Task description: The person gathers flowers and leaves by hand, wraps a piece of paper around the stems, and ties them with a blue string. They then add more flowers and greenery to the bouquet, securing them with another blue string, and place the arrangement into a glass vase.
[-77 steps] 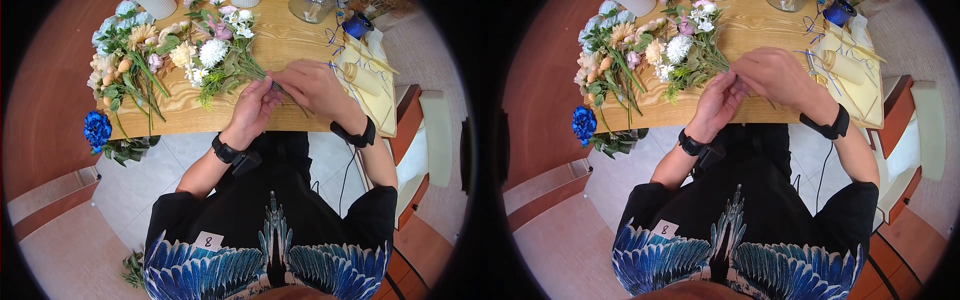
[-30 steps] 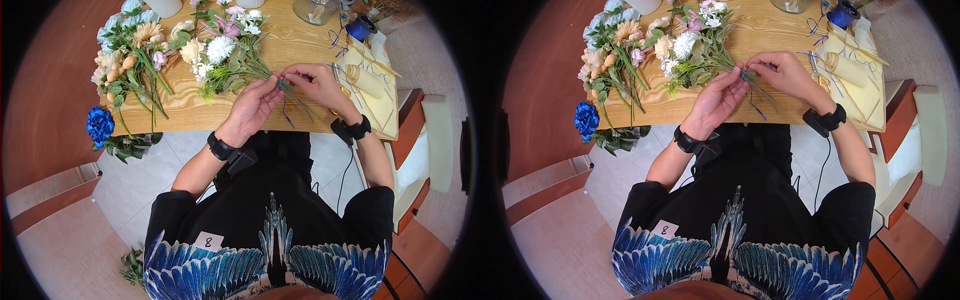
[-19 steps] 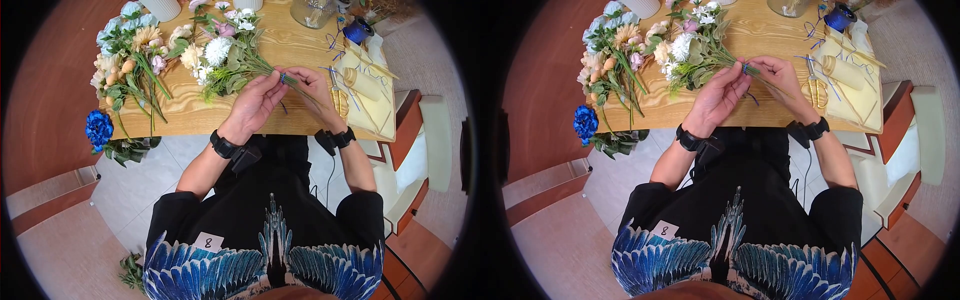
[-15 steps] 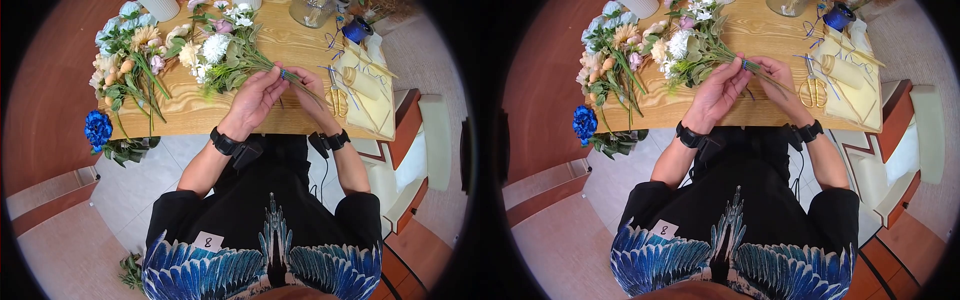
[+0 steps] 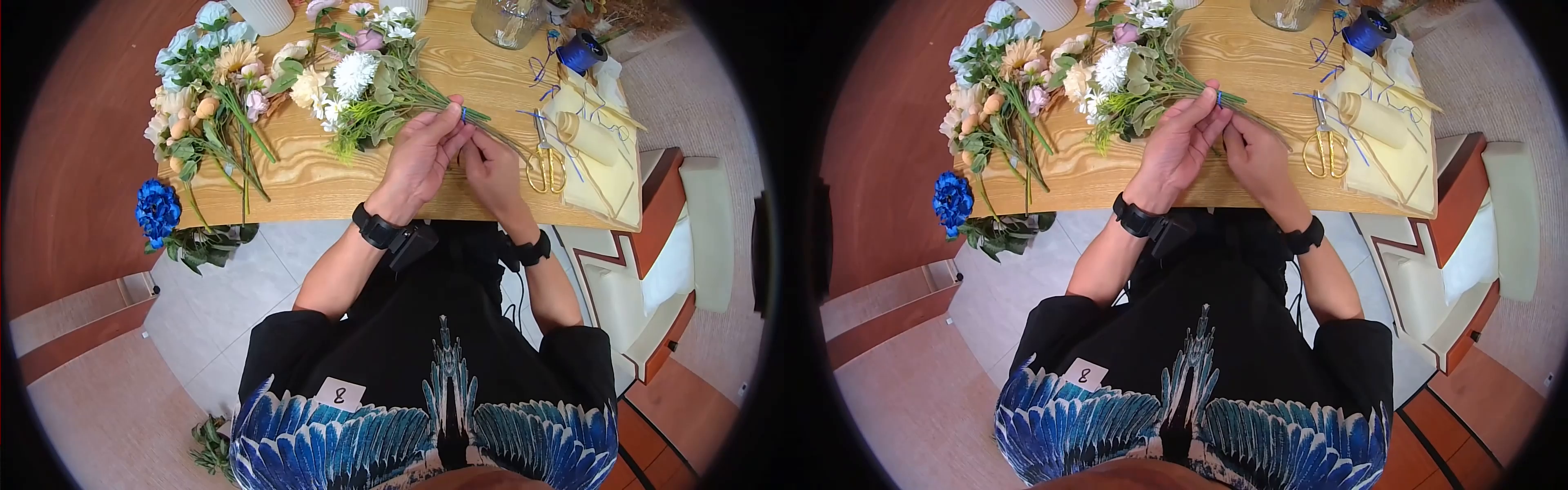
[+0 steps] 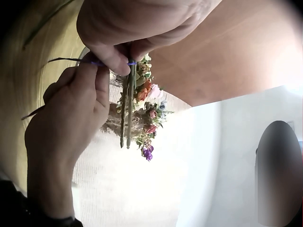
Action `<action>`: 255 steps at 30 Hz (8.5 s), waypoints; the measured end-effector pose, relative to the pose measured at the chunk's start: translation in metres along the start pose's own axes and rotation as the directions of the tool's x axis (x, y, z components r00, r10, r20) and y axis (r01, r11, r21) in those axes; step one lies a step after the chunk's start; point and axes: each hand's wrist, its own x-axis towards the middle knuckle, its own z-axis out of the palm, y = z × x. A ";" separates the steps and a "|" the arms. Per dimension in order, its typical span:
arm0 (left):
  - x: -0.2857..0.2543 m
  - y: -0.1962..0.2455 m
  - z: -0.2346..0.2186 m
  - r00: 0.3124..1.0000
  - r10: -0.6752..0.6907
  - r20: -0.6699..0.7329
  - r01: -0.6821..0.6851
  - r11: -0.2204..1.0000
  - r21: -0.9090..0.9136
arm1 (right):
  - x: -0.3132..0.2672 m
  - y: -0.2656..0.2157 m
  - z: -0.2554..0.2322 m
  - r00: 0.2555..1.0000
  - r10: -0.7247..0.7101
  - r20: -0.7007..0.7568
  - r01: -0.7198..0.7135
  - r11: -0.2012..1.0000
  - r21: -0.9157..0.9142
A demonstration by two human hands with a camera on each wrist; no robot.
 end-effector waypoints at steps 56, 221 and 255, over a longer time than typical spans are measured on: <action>0.000 -0.008 -0.003 0.999 -0.040 0.026 0.037 0.995 0.092 | 0.043 0.030 -0.086 0.971 -0.114 0.209 0.146 0.979 -0.141; 0.024 0.001 0.005 0.995 0.040 0.089 -0.035 0.998 -0.058 | 0.006 0.007 0.034 0.821 -0.214 -0.529 0.441 0.826 0.351; 0.008 -0.011 -0.043 0.984 0.112 0.137 -0.137 0.972 0.189 | 0.097 -0.036 -0.044 0.771 0.156 0.618 -0.624 0.382 0.682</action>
